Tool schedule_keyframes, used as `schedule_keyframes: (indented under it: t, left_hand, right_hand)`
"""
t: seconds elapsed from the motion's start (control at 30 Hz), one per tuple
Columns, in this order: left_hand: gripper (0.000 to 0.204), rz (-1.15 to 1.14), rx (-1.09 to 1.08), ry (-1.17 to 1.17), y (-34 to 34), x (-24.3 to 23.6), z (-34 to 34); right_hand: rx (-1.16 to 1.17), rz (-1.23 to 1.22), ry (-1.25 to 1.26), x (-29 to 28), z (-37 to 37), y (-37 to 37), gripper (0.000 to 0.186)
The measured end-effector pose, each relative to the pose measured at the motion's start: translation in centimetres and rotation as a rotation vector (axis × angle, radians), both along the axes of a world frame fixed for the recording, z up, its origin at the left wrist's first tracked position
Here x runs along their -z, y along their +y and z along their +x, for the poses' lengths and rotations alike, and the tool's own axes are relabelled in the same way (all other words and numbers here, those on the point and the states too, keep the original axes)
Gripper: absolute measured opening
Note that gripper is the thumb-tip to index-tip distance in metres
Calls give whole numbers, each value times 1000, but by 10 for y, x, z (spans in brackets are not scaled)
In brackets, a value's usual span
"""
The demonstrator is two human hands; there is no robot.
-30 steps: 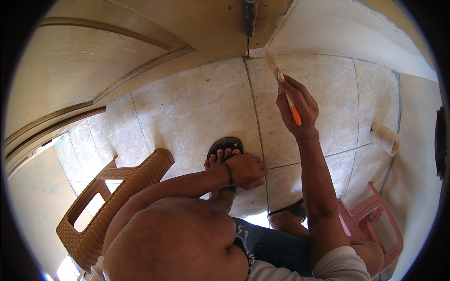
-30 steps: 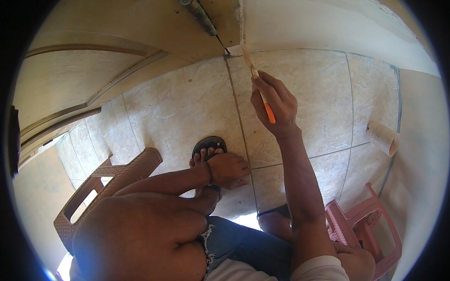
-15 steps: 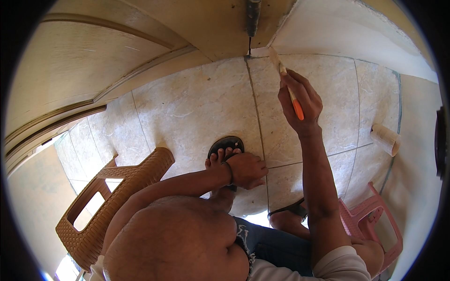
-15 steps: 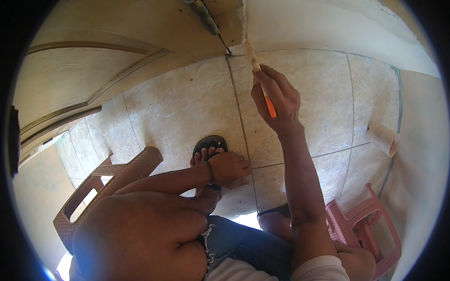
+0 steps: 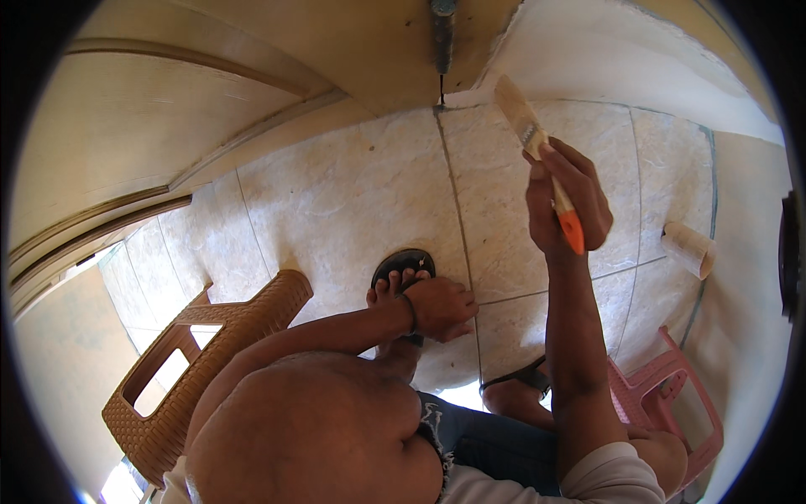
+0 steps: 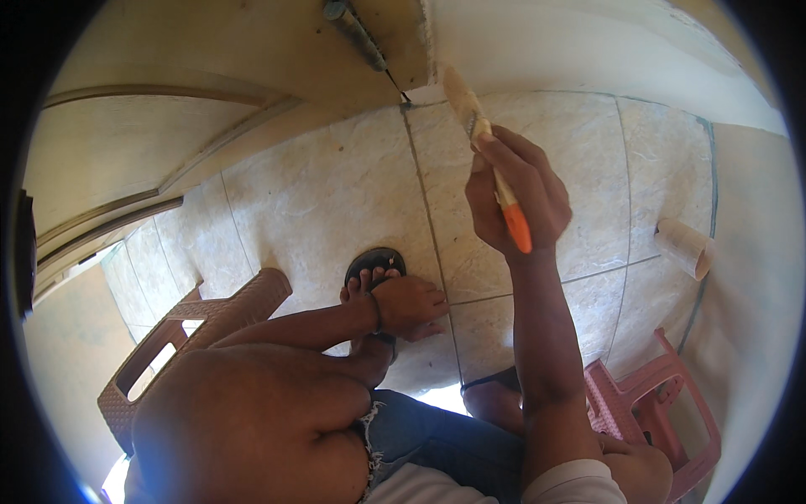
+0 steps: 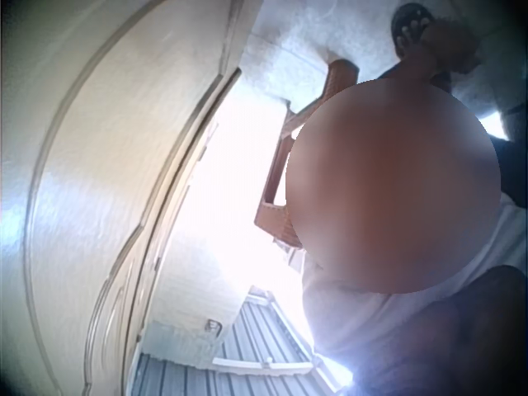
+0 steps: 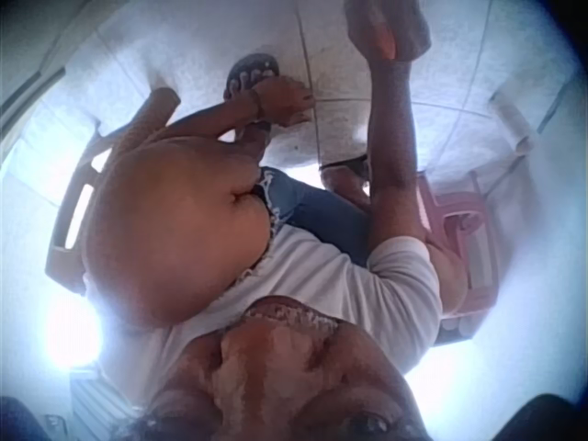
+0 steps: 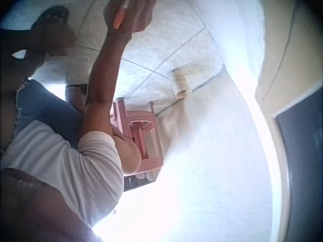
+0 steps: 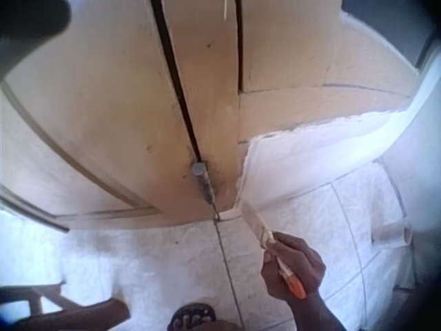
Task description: The person paints the lower section of a door frame and adjacent wall using a paintbrush and a small container of beige paint. They repeatedly dip the brush into the container and apply paint along the baseboard and door jamb, occasionally repositioning a nearby plastic stool.
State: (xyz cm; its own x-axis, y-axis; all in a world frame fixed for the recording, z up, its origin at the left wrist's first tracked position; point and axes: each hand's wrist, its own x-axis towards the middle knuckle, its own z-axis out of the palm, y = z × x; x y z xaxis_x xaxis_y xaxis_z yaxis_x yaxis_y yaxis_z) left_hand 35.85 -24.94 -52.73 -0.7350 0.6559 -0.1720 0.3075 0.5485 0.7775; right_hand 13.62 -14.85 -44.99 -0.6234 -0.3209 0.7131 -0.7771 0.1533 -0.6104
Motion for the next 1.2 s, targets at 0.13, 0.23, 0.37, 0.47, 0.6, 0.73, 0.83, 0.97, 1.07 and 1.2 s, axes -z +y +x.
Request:
schedule_keyframes:
  t: [0.13, 0.23, 0.37, 0.47, 0.6, 0.73, 0.83, 0.97, 1.07, 1.2]
  left_hand:
    - [35, -30, 24, -27, 1, -2, -4]
    - [35, -10, 27, -13, 4, -5, -7]
    - [34, 4, -1, 20, 3, -2, -3]
    - [34, -28, 16, -1, 2, -5, -5]
    - [34, -25, 35, -4, 2, -8, -9]
    - [34, -10, 28, 10, 2, -6, -8]
    - [35, 13, 6, 48, 1, -2, -4]
    - [36, 19, 3, 54, 2, -1, -4]
    - [36, 17, 7, 48, 2, -2, -4]
    - [36, 13, 6, 60, 3, -1, -3]
  right_hand:
    - [14, -172, -166, -19, -2, 9, 23]
    - [-55, -378, -315, -41, -3, 15, 20]
    - [-196, -645, -466, -68, -1, 8, 23]
    - [-202, -728, -494, -82, 3, 3, 27]
    - [-141, -731, -476, -90, 6, -1, 27]
    - [-115, -728, -465, -90, 5, -5, 26]
    - [-117, -730, -460, -92, 3, -7, 27]
    - [-73, -707, -417, -94, 0, -10, 26]
    - [-44, -702, -411, -97, 0, -14, 26]
    - [-14, -669, -360, -101, -1, -16, 25]
